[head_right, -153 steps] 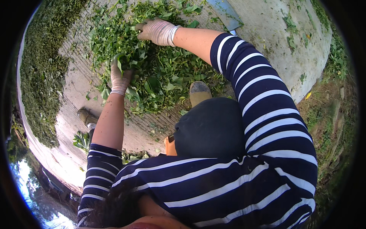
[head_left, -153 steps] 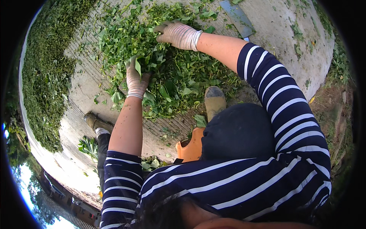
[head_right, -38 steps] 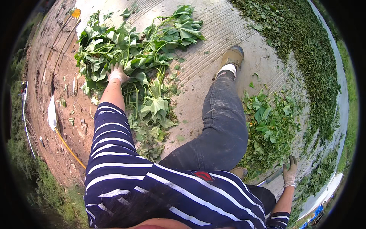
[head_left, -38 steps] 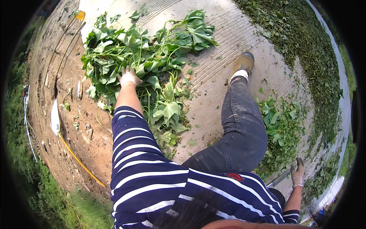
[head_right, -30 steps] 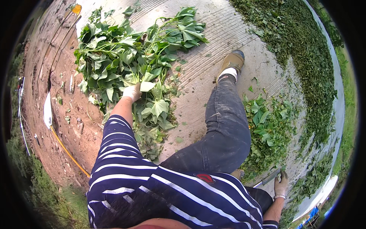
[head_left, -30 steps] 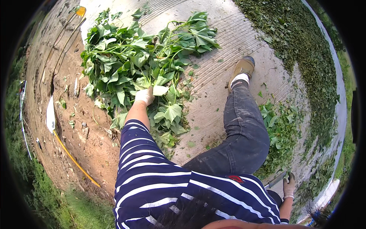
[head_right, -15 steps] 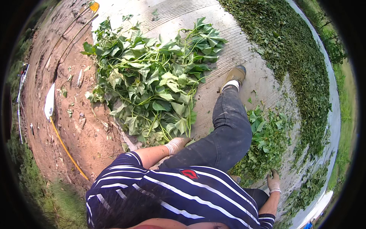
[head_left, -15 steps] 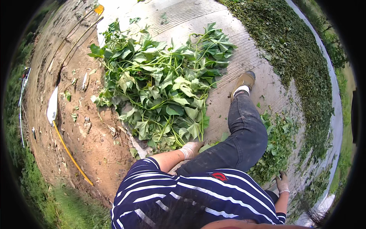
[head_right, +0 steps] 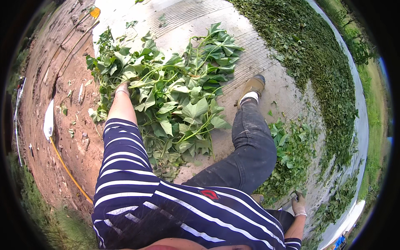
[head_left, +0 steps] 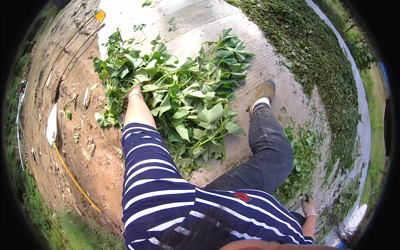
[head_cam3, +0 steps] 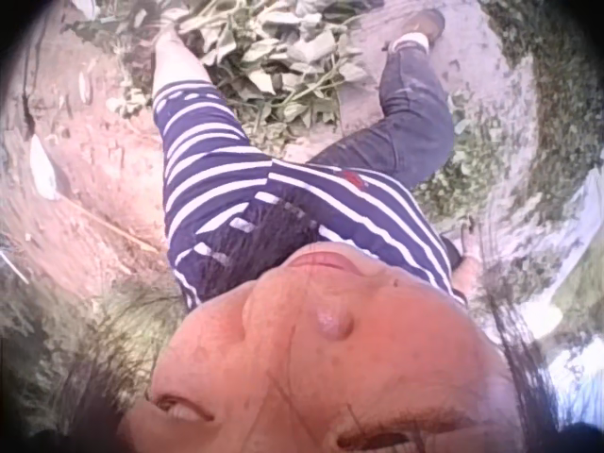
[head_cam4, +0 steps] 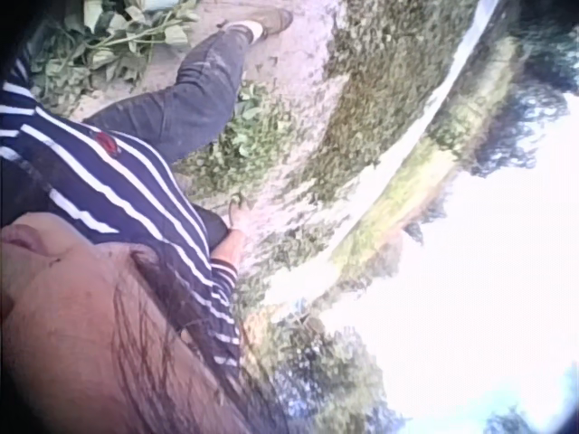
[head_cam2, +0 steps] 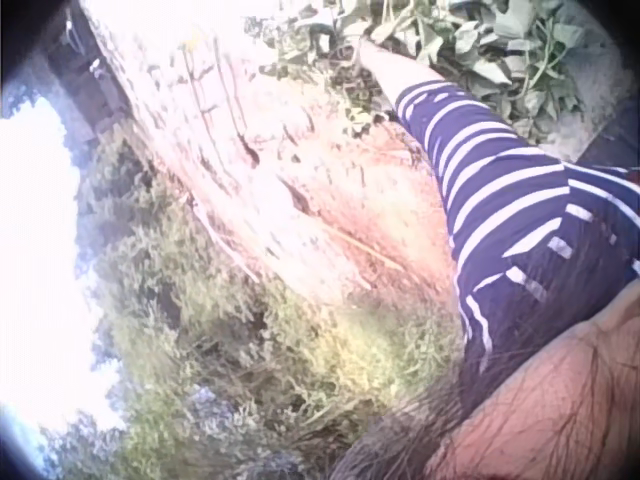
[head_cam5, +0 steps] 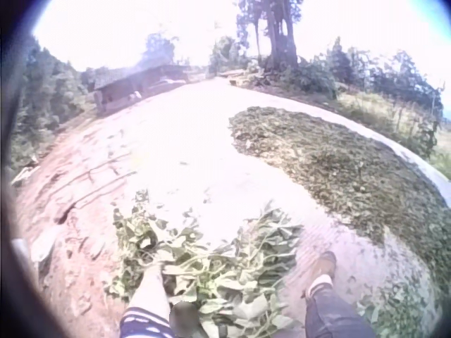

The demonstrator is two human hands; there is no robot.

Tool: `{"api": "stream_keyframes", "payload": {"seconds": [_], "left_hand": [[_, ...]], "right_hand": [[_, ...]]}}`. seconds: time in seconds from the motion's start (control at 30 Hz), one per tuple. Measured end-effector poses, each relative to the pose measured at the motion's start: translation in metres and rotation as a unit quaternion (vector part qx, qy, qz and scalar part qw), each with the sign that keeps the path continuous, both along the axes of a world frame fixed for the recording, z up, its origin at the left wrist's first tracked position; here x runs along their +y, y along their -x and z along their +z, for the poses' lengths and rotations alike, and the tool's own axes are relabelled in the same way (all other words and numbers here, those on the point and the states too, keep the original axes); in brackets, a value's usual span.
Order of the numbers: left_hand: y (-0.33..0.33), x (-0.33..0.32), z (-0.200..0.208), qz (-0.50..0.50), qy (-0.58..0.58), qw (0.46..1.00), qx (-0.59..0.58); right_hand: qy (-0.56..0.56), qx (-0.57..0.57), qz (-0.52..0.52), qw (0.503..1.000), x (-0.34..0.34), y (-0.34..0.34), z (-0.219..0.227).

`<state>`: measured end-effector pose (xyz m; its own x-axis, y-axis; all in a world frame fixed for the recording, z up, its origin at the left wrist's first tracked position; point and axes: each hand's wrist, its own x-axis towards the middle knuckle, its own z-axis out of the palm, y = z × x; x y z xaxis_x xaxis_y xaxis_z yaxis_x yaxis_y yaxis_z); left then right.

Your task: The person sits on a small stool and uses a large knife to chop leafy green vegetables on a white tarp. They gather the chopped pieces, then use a hoe to rake the vegetables into a pile before resuming chopping.

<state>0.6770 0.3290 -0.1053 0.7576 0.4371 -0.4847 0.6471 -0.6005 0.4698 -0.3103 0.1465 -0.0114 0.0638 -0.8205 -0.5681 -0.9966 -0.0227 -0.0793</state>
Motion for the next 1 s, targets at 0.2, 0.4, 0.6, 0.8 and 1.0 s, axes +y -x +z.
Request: {"api": "stream_keyframes", "payload": {"seconds": [0.2, 0.4, 0.6, 0.8, 1.0], "left_hand": [[0.102, 0.018, -0.089, -0.302, -0.106, 0.922, -0.218], [0.274, 0.047, -0.022, -0.523, -0.037, 0.846, -0.093], [0.254, 0.069, 0.08, -0.587, 0.027, 0.797, -0.136], [0.127, 0.006, 0.025, -0.156, 0.012, 0.984, -0.089], [0.092, 0.039, -0.067, 0.027, 0.137, 0.985, 0.102]], "right_hand": [[0.0, -0.002, -0.034, 0.999, 0.007, 0.004, 0.007], [-0.032, 0.043, 0.023, 0.998, -0.008, -0.007, -0.011], [-0.025, -0.022, -0.036, 0.999, -0.021, -0.017, -0.031], [-0.003, -0.037, -0.001, 0.999, -0.009, -0.012, -0.027], [0.045, -0.109, -0.092, 0.989, 0.016, 0.008, -0.007]]}}
